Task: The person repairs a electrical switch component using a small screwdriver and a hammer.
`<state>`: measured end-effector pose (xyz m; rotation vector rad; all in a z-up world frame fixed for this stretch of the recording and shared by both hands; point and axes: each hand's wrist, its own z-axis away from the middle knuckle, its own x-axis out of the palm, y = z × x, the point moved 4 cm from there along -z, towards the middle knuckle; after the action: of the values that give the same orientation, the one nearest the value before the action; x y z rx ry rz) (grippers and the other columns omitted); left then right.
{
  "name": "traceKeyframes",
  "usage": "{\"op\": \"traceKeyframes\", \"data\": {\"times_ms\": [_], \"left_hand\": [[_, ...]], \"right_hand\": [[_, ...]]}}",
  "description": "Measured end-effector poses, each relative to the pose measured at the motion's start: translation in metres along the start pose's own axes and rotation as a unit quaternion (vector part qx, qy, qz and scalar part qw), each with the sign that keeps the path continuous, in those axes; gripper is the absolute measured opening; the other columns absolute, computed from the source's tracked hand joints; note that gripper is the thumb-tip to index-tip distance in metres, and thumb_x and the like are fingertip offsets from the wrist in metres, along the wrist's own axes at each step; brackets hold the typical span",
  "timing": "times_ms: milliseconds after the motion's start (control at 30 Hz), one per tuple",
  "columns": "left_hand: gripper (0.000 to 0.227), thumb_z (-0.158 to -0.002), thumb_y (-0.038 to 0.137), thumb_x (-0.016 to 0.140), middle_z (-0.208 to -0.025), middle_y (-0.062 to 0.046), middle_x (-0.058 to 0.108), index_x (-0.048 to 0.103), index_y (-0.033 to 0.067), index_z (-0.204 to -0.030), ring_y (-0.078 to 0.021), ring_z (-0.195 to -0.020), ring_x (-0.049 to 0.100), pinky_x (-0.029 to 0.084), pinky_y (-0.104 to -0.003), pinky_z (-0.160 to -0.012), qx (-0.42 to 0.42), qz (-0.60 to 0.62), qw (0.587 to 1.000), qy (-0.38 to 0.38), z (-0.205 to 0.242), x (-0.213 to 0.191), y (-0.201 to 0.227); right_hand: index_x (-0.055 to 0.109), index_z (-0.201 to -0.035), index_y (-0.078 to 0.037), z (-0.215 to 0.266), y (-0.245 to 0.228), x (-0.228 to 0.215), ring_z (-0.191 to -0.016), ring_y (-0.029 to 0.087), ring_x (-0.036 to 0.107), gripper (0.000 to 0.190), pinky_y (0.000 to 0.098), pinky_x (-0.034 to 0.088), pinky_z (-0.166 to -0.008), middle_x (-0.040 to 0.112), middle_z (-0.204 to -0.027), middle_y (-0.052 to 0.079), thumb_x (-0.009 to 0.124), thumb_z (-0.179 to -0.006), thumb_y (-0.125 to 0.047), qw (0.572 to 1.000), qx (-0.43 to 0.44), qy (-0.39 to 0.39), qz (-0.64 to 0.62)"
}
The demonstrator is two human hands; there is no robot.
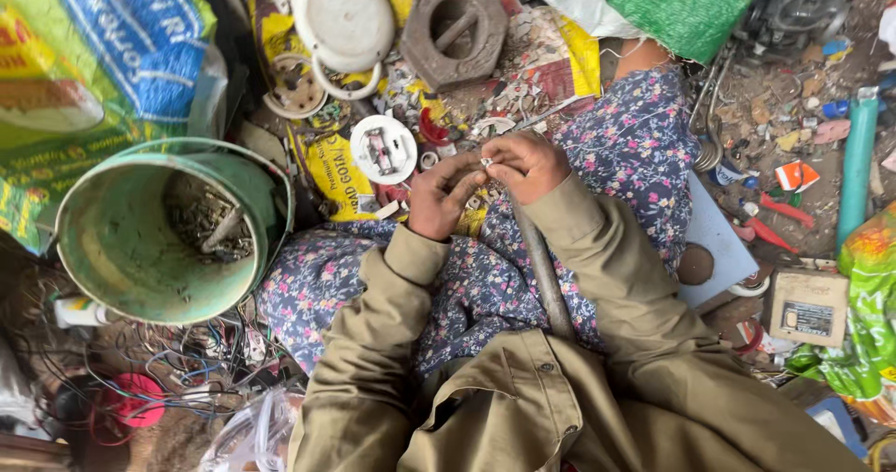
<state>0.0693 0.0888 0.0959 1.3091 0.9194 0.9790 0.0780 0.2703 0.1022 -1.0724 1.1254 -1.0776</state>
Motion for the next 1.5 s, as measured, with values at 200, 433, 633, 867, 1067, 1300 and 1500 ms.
{"op": "traceKeyframes", "data": {"times_ms": [200, 433, 633, 867, 1067, 1300, 1500], "left_hand": [[0.019, -0.099, 0.01, 0.069, -0.094, -0.008, 0.076, 0.071, -0.0049, -0.111, -0.013, -0.081, 0.073, 0.06, -0.027, -0.074, -0.082, 0.144, 0.986, 0.0, 0.0, -0.005, -0.043], [0.021, -0.093, 0.019, 0.075, -0.077, -0.01, 0.075, 0.075, -0.0015, -0.096, -0.0133, -0.066, 0.069, 0.055, -0.032, -0.063, -0.066, -0.135, 0.977, 0.15, -0.091, -0.047, -0.062], [0.02, -0.094, 0.018, 0.073, -0.072, -0.007, 0.074, 0.072, -0.0009, -0.087, -0.0123, -0.06, 0.071, 0.056, -0.029, -0.056, -0.129, -0.024, 0.976, 0.171, -0.14, -0.048, -0.084], [0.018, -0.097, 0.015, 0.07, -0.079, -0.011, 0.073, 0.066, -0.0028, -0.093, -0.0162, -0.064, 0.072, 0.056, -0.029, -0.054, -0.131, 0.11, 0.972, 0.159, -0.143, -0.045, -0.109], [0.022, -0.104, 0.024, 0.05, -0.092, -0.016, 0.072, 0.058, 0.0034, -0.108, -0.0241, -0.076, 0.075, 0.064, -0.035, -0.067, -0.206, 0.327, 0.914, 0.125, -0.142, -0.044, -0.162], [0.058, -0.118, 0.049, 0.041, -0.122, -0.019, 0.043, 0.043, -0.0071, -0.132, -0.0301, -0.113, 0.039, 0.032, -0.045, -0.097, -0.154, 0.462, 0.861, 0.146, -0.135, -0.026, -0.212], [0.098, -0.101, 0.071, 0.03, -0.172, -0.022, 0.012, 0.016, -0.0051, -0.161, -0.032, -0.161, 0.006, 0.002, -0.049, -0.127, -0.131, 0.55, 0.814, 0.135, -0.132, -0.002, -0.187]], "right_hand": [[0.063, -0.126, -0.004, 0.025, -0.028, 0.011, -0.108, 0.024, 0.073, 0.037, 0.0327, 0.06, -0.092, 0.068, -0.124, 0.012, 0.074, -0.091, -0.003, 0.978, -0.025, 0.036, 0.202], [0.044, -0.144, -0.006, 0.105, 0.059, 0.004, -0.101, 0.033, 0.065, 0.073, 0.0438, 0.053, -0.089, 0.065, -0.117, 0.019, 0.079, -0.083, -0.026, 0.909, 0.266, 0.031, 0.319], [0.058, -0.125, 0.003, 0.107, 0.161, -0.011, -0.089, 0.021, 0.062, 0.054, 0.0377, 0.052, -0.079, 0.065, -0.102, 0.012, 0.08, -0.084, -0.024, 0.953, 0.301, 0.002, 0.03], [0.061, -0.124, -0.008, 0.103, 0.109, -0.008, -0.076, 0.012, 0.059, 0.043, 0.0277, 0.051, -0.069, 0.064, -0.082, 0.002, 0.069, -0.084, -0.023, 0.948, 0.317, 0.0, -0.022], [0.059, -0.107, -0.002, 0.066, -0.04, -0.008, -0.064, 0.021, 0.062, 0.033, 0.0389, 0.051, -0.058, 0.065, -0.075, 0.01, 0.072, -0.092, -0.029, 0.962, 0.152, 0.034, 0.223], [0.053, -0.128, 0.0, 0.029, -0.086, 0.023, -0.082, 0.037, 0.073, 0.047, 0.0445, 0.055, -0.068, 0.071, -0.092, 0.018, 0.074, -0.095, -0.026, 0.925, -0.024, 0.17, 0.34], [0.052, -0.13, -0.001, -0.029, 0.025, 0.045, -0.077, 0.037, 0.072, 0.047, 0.0454, 0.056, -0.064, 0.07, -0.09, 0.02, 0.072, -0.095, -0.025, 0.872, 0.023, 0.137, 0.47]]}}
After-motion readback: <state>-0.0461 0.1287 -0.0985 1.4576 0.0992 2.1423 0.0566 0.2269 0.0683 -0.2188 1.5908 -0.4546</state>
